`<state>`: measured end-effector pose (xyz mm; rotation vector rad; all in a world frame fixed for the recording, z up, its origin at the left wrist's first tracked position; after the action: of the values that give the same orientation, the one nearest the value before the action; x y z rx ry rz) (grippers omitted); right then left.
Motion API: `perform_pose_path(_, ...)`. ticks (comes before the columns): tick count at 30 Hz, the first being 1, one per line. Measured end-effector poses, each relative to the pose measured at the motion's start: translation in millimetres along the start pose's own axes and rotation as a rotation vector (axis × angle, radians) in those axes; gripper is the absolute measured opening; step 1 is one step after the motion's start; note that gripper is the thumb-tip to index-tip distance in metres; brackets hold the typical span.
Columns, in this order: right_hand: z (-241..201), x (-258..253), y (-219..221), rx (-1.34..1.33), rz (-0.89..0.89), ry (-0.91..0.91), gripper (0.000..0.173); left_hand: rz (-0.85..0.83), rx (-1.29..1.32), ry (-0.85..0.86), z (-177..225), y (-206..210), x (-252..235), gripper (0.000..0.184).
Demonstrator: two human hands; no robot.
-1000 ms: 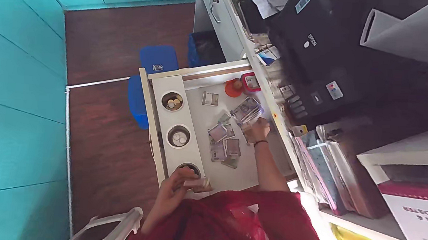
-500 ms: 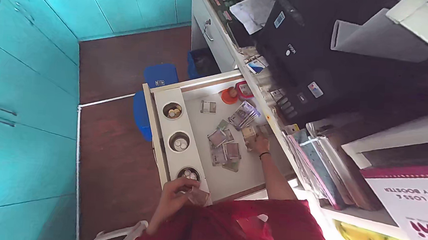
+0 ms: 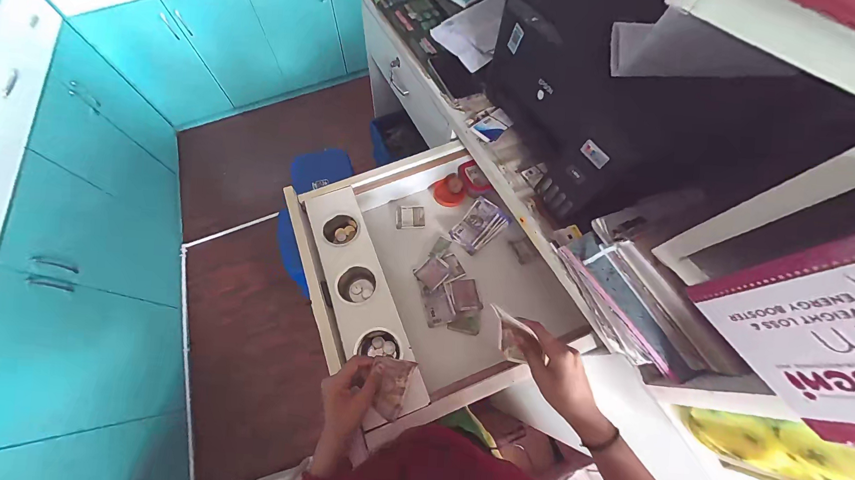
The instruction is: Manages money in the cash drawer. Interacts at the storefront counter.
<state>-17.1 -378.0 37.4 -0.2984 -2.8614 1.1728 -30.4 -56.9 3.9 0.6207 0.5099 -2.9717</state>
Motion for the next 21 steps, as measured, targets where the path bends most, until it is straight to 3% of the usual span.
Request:
perform_pose_path(3, -6, 19, -11, -0.094, -0.039, -0.001, 0.031, 0.053, -0.155, -0.018, 2, -10, 9, 0.025)
perform_pose_path(7, 7, 45, 35, -0.302, -0.220, 0.190, 0.036, 0.050, -0.151, -0.095, -5, -10, 18, 0.027)
perform_pose_path(10, 3, 53, 60, -0.366, -0.212, 0.173, 0.031, 0.002, -0.054, -0.077, -3, 0, 10, 0.023)
perform_pose_path(16, -11, 48, 41, -0.677, -0.107, 0.258, 0.021, -0.046, 0.056, -0.084, -1, 20, -2, 0.022)
perform_pose_path(21, -22, 45, 67, -0.629, -0.226, 0.264, 0.024, -0.087, 0.186, -0.087, 1, 37, -5, 0.020)
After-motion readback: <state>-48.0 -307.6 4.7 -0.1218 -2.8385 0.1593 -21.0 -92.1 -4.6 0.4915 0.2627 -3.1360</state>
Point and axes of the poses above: each hand's wrist, its own x-axis away from the middle knuckle, its own y-axis out of the palm, z = x × y, the point moved 9 cm from there along -x, towards the middle knuckle, and after that the axes turned 12 degrees about y, right-handed, at the moved point
